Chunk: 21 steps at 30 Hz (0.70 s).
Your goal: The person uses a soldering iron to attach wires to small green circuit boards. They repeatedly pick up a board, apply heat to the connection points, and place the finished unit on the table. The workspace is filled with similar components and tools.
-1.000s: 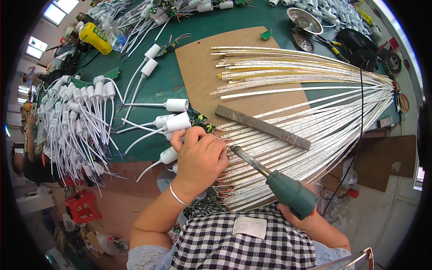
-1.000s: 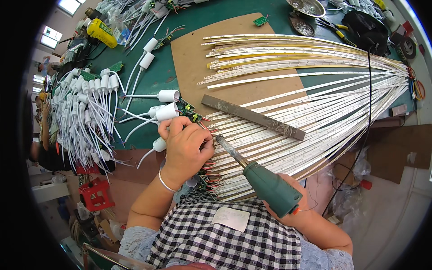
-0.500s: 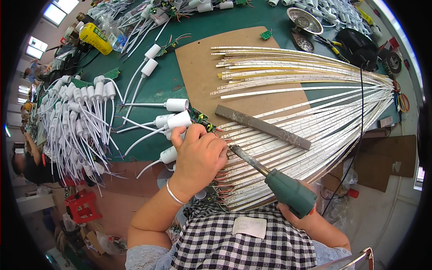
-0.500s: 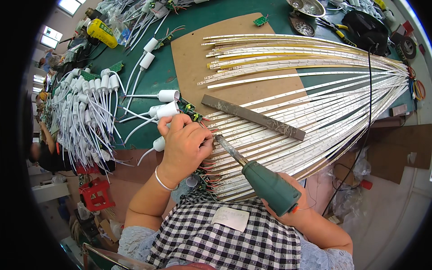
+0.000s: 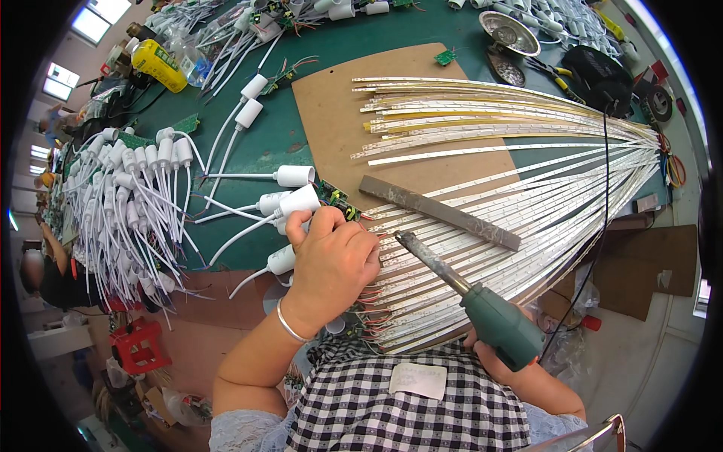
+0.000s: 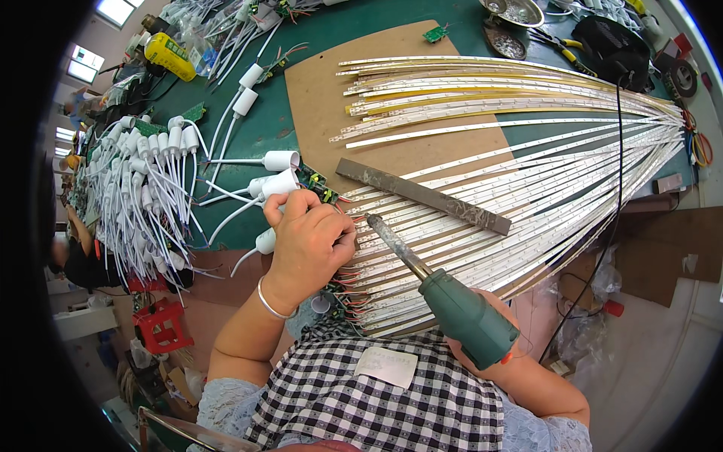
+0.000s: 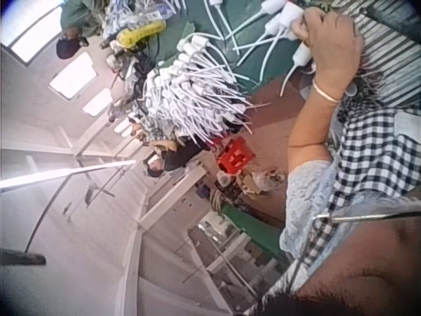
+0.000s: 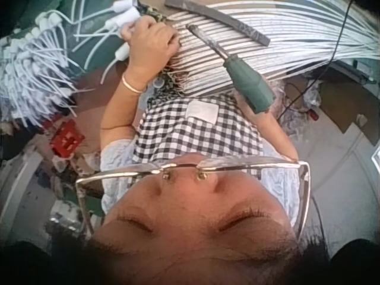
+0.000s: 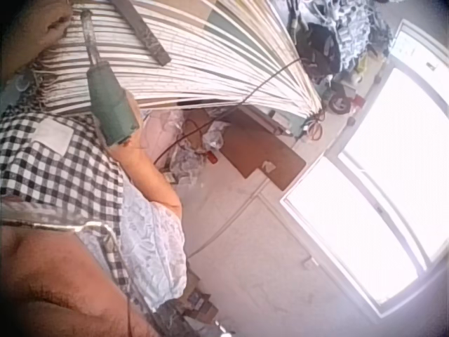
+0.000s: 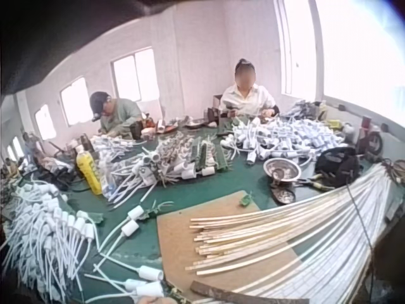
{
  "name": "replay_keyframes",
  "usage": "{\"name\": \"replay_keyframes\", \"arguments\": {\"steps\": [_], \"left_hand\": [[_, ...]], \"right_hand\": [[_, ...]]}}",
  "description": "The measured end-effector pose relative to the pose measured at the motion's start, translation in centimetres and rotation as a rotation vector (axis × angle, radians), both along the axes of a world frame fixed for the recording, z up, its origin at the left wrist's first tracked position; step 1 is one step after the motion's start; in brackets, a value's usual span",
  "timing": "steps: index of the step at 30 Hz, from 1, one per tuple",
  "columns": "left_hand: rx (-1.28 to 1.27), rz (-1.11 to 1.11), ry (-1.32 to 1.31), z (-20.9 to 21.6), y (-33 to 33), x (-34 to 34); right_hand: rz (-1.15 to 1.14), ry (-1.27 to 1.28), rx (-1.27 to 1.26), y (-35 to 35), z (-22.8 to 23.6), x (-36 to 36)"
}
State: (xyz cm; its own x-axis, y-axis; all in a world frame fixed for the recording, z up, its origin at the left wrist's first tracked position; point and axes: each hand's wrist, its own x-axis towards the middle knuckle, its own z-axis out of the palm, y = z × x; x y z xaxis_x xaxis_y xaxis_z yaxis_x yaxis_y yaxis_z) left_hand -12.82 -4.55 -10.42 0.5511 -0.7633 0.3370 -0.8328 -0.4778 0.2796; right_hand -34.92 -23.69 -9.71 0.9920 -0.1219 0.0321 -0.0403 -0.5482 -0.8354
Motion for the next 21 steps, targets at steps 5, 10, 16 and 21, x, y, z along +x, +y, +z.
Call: {"name": "replay_keyframes", "arguments": {"steps": [5, 10, 16, 21], "left_hand": [[0.004, -0.002, 0.005, 0.0, -0.1, 0.0], [0.000, 0.005, 0.002, -0.1, 0.0, 0.0], [-0.016, 0.008, -0.008, -0.2, -0.1, 0.1], [-0.036, 0.006, -0.011, -0.2, -0.3, 0.0]], "right_hand": [[-0.101, 0.065, 0.203, 0.4, -0.1, -0.2], [-0.040, 0.012, 0.211, 0.1, -1.0, -0.7], [-0.063, -0.003, 0.307, 0.1, -1.1, -0.8], [-0.103, -0.039, 0.418, 0.2, -0.9, -0.7]]}}
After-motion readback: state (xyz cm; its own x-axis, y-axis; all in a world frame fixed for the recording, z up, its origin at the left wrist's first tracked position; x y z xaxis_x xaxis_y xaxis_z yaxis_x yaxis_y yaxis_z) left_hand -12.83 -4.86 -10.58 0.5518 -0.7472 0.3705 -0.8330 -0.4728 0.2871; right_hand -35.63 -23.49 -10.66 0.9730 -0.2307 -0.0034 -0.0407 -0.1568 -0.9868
